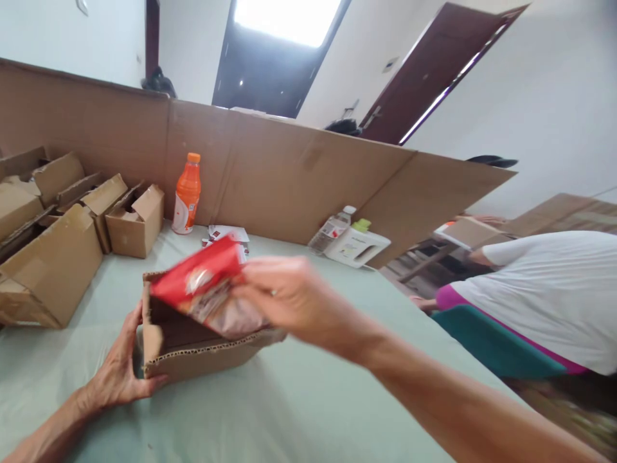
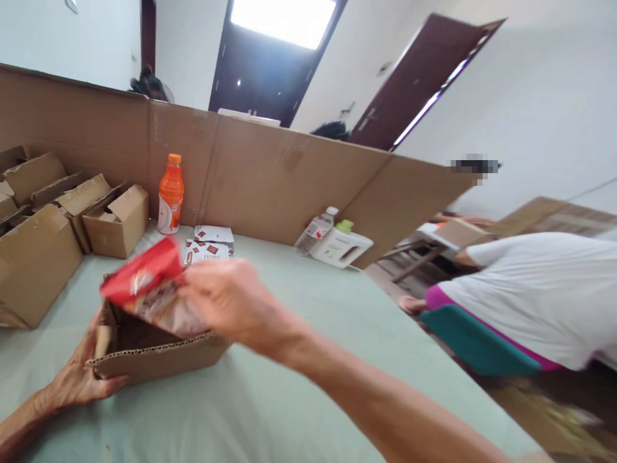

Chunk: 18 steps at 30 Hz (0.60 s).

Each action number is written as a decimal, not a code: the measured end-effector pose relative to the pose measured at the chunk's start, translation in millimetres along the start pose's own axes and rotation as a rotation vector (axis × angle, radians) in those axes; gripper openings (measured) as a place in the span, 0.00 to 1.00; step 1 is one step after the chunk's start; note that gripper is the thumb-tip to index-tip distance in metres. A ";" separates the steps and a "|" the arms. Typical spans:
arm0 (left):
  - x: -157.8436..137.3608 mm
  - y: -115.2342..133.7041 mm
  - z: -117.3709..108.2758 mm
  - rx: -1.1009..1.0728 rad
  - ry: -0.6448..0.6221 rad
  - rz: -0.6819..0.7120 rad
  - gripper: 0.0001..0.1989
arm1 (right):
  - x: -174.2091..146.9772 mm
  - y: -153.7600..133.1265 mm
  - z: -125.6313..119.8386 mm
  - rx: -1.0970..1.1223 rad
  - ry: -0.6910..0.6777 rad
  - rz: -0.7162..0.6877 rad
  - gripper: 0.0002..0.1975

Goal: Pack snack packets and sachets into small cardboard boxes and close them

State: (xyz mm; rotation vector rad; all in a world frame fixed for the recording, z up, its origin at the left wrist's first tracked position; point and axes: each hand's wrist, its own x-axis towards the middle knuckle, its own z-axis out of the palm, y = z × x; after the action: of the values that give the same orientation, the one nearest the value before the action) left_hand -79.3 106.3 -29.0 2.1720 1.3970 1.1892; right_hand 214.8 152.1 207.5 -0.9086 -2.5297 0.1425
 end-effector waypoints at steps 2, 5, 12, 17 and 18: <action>-0.6 -0.7 -1.3 -0.011 0.030 0.026 0.60 | -0.6 13.7 -36.0 0.097 0.329 0.099 0.16; -2.6 -3.3 -2.0 -0.005 0.027 0.031 0.60 | 19.0 54.0 -61.1 0.141 0.623 0.222 0.11; -12.6 -13.5 -5.4 0.062 -0.006 -0.053 0.62 | 40.3 175.4 -14.6 0.094 0.396 0.592 0.10; -9.3 -5.2 -11.9 0.043 -0.015 -0.127 0.59 | -68.0 180.4 39.1 0.499 -0.375 0.446 0.50; -8.6 -4.6 -13.3 0.057 -0.002 -0.140 0.60 | -88.6 171.7 51.4 0.585 -0.460 0.441 0.59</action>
State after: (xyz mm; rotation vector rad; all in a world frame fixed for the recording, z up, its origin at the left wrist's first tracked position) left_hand -93.9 98.8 -27.9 2.0731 1.5716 1.1089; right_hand 352.2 232.9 86.8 -1.2556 -2.3809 1.2786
